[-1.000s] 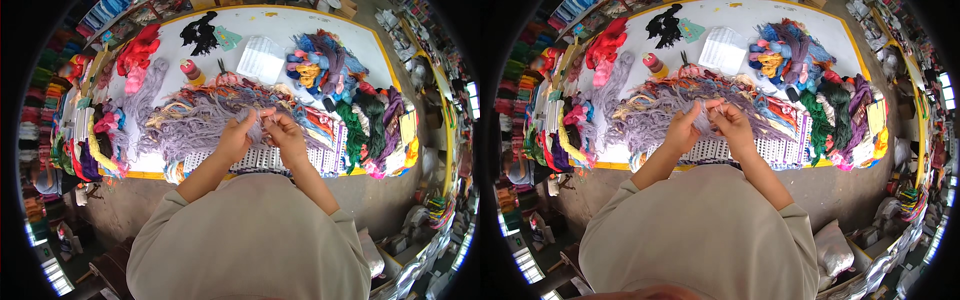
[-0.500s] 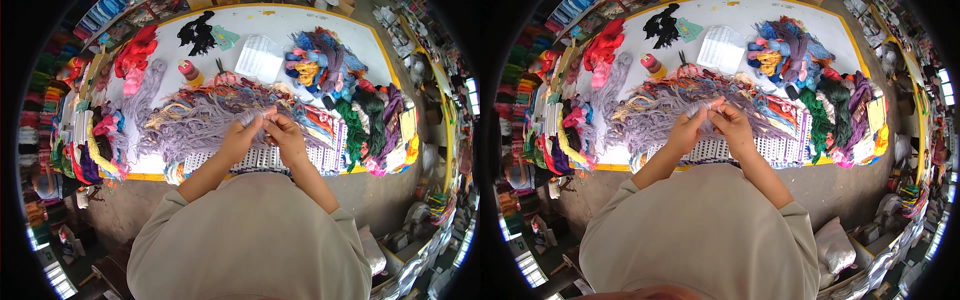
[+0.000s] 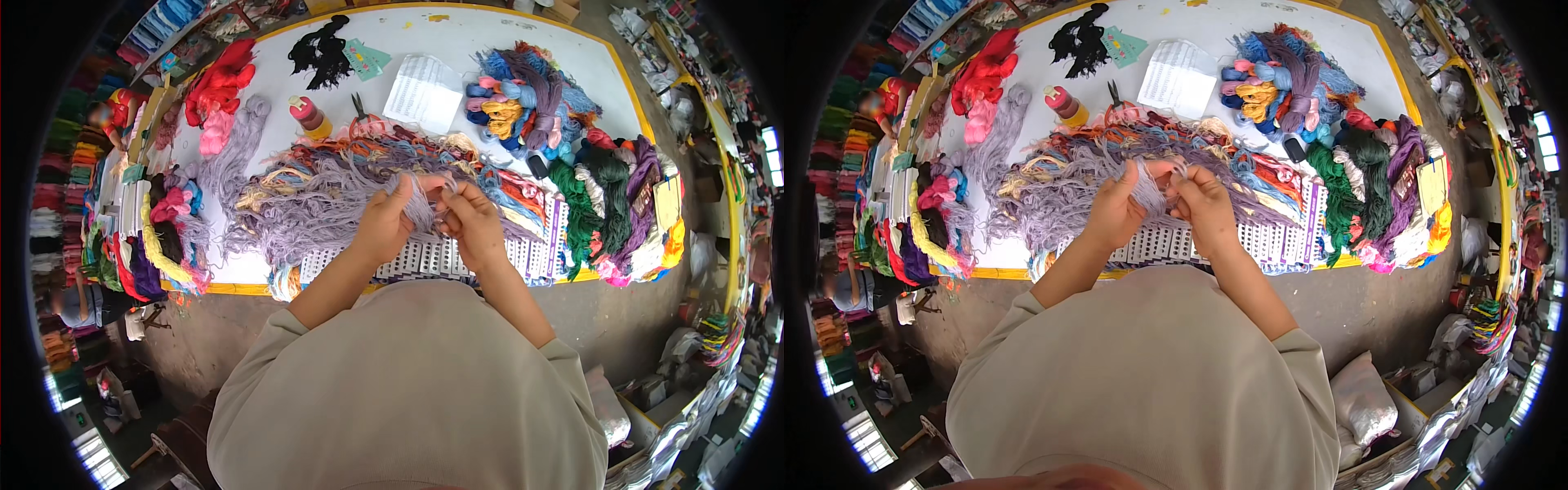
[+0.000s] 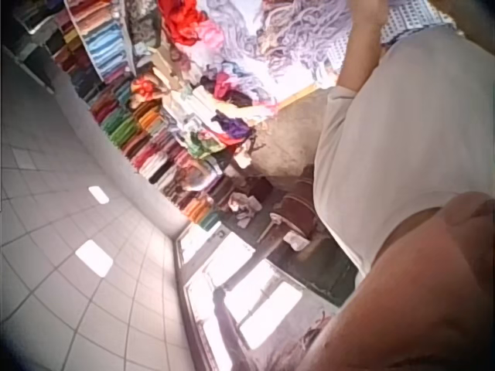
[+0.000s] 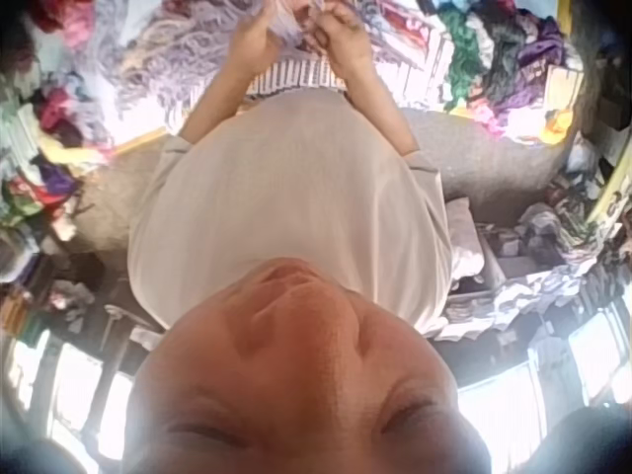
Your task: Organizing various colors of embroidery thread by looping them through holes on a numbered card.
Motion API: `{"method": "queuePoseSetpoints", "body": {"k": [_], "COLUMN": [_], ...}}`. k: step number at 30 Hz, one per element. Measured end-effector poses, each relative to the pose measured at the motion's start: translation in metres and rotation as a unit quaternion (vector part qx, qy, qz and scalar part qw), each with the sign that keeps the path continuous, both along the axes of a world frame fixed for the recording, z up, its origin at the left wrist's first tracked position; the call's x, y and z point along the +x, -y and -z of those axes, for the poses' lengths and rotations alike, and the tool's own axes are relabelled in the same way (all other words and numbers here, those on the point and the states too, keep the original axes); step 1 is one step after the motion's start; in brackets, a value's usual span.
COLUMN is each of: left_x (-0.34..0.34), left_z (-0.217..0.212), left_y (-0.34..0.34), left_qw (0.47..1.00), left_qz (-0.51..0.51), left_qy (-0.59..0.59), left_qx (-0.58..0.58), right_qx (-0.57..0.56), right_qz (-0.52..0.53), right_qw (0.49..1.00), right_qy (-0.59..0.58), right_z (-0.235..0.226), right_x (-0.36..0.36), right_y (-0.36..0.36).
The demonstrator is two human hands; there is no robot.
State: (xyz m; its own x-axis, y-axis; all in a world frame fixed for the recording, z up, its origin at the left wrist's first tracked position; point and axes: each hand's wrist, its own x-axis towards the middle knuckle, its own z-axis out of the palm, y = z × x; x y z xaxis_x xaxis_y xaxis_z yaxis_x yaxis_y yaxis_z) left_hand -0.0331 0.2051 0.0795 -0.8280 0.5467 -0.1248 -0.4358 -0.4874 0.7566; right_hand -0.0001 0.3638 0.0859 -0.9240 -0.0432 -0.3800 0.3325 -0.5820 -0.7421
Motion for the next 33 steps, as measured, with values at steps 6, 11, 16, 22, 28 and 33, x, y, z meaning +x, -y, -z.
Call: {"method": "queuePoseSetpoints", "body": {"k": [6, 11, 16, 22, 28, 33], "left_x": [-0.001, -0.001, 0.001, -0.003, -0.001, 0.002], "left_z": [-0.005, -0.009, -0.009, 0.007, 0.002, -0.007], "left_y": [0.001, -0.003, -0.005, 0.003, -0.001, -0.004], "left_qw": [0.965, 1.000, 0.991, 0.998, 0.997, 0.997], "left_qz": [-0.001, -0.007, -0.051, -0.056, -0.053, -0.062], "left_qy": [-0.200, -0.005, -0.074, 0.017, -0.005, 0.017], "left_qx": [-0.168, 0.016, -0.103, -0.028, -0.059, -0.033], "right_qx": [0.141, 0.078, 0.027, 0.009, 0.219, 0.162], "right_qz": [-0.048, -0.031, -0.024, -0.007, -0.058, -0.021], "right_qw": [0.988, 0.996, 0.999, 0.999, 0.971, 0.985], "right_qy": [-0.045, -0.014, 0.002, -0.045, -0.082, -0.055], "right_z": [0.004, 0.002, -0.005, -0.001, 0.007, 0.001], "right_x": [-0.001, -0.003, -0.003, -0.003, -0.002, -0.002], "right_y": [0.003, 0.002, 0.004, 0.006, 0.010, 0.012]}}
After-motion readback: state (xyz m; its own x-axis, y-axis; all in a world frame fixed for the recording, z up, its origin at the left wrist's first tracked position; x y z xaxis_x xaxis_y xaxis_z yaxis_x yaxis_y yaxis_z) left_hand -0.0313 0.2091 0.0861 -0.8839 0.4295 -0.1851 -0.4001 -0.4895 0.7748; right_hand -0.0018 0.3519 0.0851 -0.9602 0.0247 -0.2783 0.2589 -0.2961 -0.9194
